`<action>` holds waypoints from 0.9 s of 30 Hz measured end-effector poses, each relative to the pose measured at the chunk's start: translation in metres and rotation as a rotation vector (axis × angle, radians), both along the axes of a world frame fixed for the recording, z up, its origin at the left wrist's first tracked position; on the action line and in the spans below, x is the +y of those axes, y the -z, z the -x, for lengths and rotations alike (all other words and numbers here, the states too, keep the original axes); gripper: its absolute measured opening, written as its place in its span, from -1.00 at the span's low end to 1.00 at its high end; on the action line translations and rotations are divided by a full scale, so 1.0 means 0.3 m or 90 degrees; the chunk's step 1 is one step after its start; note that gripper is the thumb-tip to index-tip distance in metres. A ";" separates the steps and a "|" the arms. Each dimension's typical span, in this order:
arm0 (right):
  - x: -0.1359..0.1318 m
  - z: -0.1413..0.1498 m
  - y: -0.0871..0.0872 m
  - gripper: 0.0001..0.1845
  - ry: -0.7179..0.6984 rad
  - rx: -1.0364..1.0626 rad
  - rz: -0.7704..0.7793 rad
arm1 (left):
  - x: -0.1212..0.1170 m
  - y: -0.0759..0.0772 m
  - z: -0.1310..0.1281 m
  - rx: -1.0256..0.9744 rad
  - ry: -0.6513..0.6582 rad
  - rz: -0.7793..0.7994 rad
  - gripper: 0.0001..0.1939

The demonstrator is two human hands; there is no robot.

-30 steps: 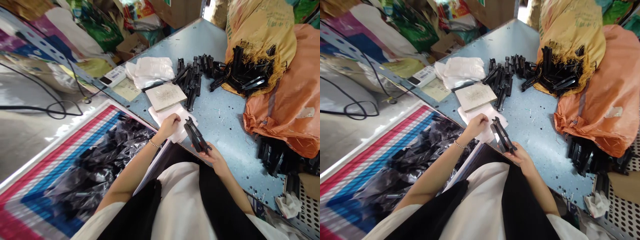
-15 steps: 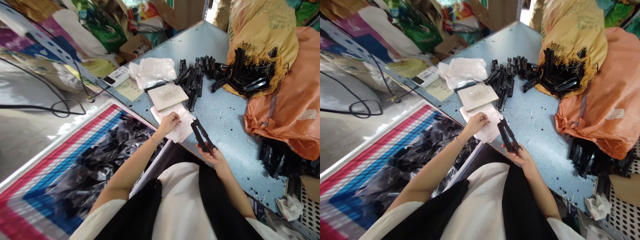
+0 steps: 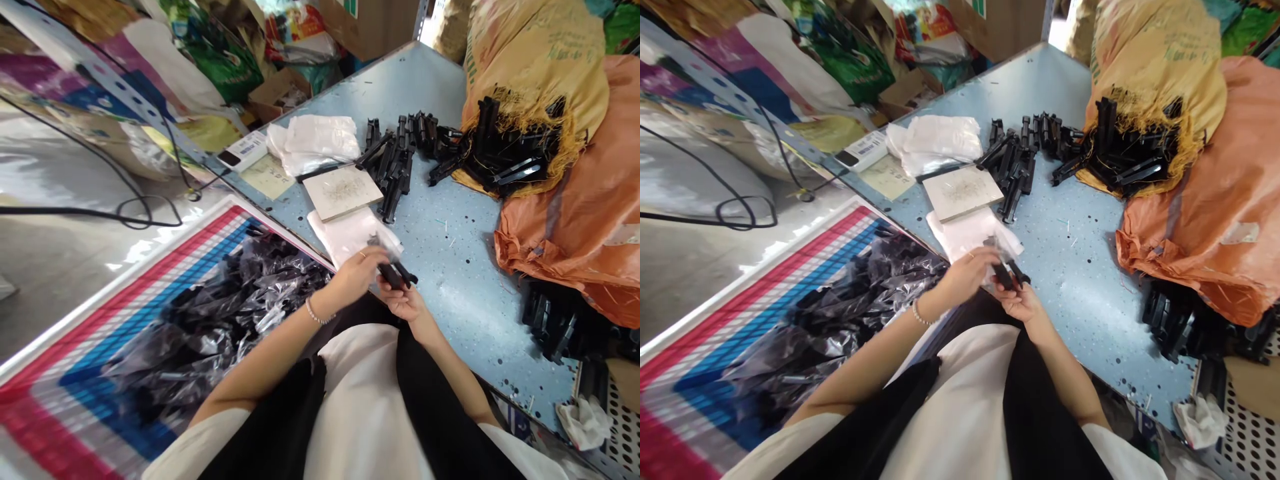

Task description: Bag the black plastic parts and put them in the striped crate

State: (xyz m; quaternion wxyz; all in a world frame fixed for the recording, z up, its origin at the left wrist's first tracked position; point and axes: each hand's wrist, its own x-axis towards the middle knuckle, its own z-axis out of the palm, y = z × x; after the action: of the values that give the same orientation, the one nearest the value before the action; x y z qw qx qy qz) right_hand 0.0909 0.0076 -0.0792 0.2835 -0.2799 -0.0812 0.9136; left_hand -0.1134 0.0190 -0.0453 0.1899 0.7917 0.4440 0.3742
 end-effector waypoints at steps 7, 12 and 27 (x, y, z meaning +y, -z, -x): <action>-0.015 -0.026 -0.017 -0.70 0.144 -0.379 -0.237 | -0.155 -0.011 -0.118 0.083 0.005 -0.038 -0.37; -0.076 -0.012 -0.077 -0.66 0.093 -0.493 -0.358 | -0.211 -0.102 -0.146 0.162 0.118 -0.036 -0.48; -0.097 -0.063 -0.113 -0.63 -0.011 -0.435 -0.315 | -0.127 0.208 0.303 0.112 -0.351 0.668 -0.94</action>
State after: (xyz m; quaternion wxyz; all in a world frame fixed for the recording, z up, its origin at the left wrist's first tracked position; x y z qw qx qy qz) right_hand 0.1099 -0.0214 -0.0453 0.2913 -0.4898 -0.3897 0.7235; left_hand -0.2042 -0.0189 -0.1079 0.4139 0.4760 0.7725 0.0733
